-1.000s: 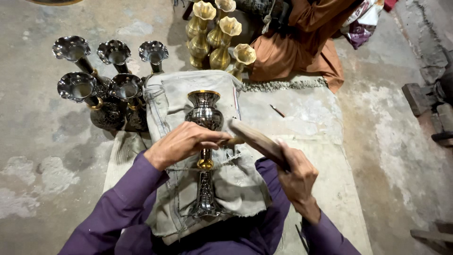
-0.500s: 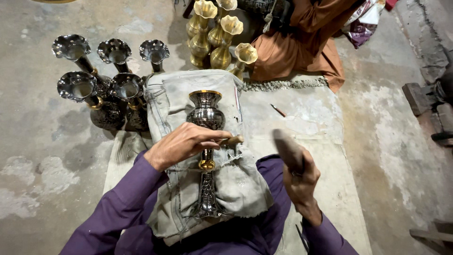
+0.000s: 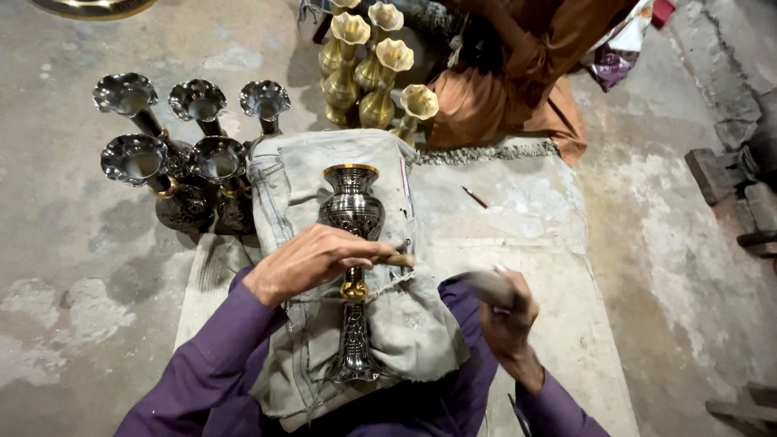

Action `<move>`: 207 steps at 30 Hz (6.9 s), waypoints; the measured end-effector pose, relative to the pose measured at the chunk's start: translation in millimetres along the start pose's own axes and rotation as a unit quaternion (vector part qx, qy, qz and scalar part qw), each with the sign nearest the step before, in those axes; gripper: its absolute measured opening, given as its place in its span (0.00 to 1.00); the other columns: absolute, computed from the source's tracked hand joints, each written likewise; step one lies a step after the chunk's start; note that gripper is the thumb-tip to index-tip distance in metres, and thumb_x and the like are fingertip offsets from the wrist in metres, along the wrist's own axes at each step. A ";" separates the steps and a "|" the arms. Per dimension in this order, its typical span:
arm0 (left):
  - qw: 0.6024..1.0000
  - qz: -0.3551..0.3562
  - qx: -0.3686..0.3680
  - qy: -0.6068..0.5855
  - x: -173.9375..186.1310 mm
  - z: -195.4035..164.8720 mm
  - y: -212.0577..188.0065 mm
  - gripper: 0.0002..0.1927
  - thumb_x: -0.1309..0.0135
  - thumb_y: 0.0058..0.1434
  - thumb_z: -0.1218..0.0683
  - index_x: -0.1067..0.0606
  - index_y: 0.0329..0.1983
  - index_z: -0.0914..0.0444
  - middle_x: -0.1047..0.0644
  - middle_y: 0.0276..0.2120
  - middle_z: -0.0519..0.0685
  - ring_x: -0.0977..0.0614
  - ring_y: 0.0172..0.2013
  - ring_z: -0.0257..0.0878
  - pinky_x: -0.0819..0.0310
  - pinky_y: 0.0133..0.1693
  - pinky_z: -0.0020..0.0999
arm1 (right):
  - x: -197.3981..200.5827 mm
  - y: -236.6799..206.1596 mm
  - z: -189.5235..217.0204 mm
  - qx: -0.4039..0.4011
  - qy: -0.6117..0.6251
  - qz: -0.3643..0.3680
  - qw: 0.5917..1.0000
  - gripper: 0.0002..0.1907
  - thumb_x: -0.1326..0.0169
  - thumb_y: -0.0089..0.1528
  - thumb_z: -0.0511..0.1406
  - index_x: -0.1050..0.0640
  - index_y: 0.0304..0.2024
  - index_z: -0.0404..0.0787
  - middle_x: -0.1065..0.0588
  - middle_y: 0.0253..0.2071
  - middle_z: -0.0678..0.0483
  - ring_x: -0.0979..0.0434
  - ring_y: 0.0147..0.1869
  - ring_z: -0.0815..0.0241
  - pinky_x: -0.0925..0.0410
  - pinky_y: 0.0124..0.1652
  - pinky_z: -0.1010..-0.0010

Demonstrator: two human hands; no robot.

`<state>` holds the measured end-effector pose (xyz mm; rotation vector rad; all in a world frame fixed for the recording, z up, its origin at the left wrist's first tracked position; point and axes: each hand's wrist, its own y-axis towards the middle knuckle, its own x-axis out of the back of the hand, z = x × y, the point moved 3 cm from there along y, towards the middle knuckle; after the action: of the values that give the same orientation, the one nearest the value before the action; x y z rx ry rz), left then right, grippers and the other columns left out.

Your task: The person sits on the floor holding a silver vase on a cloth cushion, positions a small punch against the vase surface, and repeatedly strikes the punch with a wooden mallet to emboss decorative patterns, rotating the vase as they work around it.

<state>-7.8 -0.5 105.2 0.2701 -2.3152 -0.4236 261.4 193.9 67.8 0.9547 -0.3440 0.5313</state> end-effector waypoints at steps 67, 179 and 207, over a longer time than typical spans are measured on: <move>0.843 -0.462 0.242 -0.135 -61.4 -4.2 -47.1 0.26 0.40 0.65 0.57 0.34 0.65 0.62 0.16 0.42 0.52 0.12 0.41 0.39 0.12 0.40 0.32 | -25.7 211.4 112.9 0.317 -0.354 0.326 0.817 0.34 0.49 0.58 0.31 0.28 0.68 0.57 0.28 0.38 0.55 0.30 0.40 0.59 0.32 0.38 0.62; 0.975 0.169 0.089 0.111 2.0 -3.5 46.6 0.24 0.42 0.57 0.56 0.22 0.58 0.48 0.17 0.32 0.53 0.18 0.27 0.49 0.25 0.31 0.46 | -70.5 -53.9 -46.5 -0.167 0.092 0.066 0.979 0.12 0.36 0.62 0.37 0.23 0.40 0.35 0.22 0.30 0.52 0.20 0.32 0.63 0.25 0.32 0.68; 0.990 -0.037 0.107 0.083 3.5 -8.0 15.6 0.23 0.42 0.61 0.53 0.24 0.61 0.53 0.15 0.39 0.50 0.14 0.30 0.44 0.19 0.32 0.38 | -45.8 -5.6 -36.3 -0.214 0.084 0.127 0.965 0.22 0.38 0.62 0.39 0.26 0.56 0.37 0.20 0.36 0.54 0.17 0.40 0.63 0.21 0.43 0.68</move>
<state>-5.5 11.0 118.7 0.4797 -2.1912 -0.1814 228.7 209.2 21.5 0.4455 -0.4111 0.7320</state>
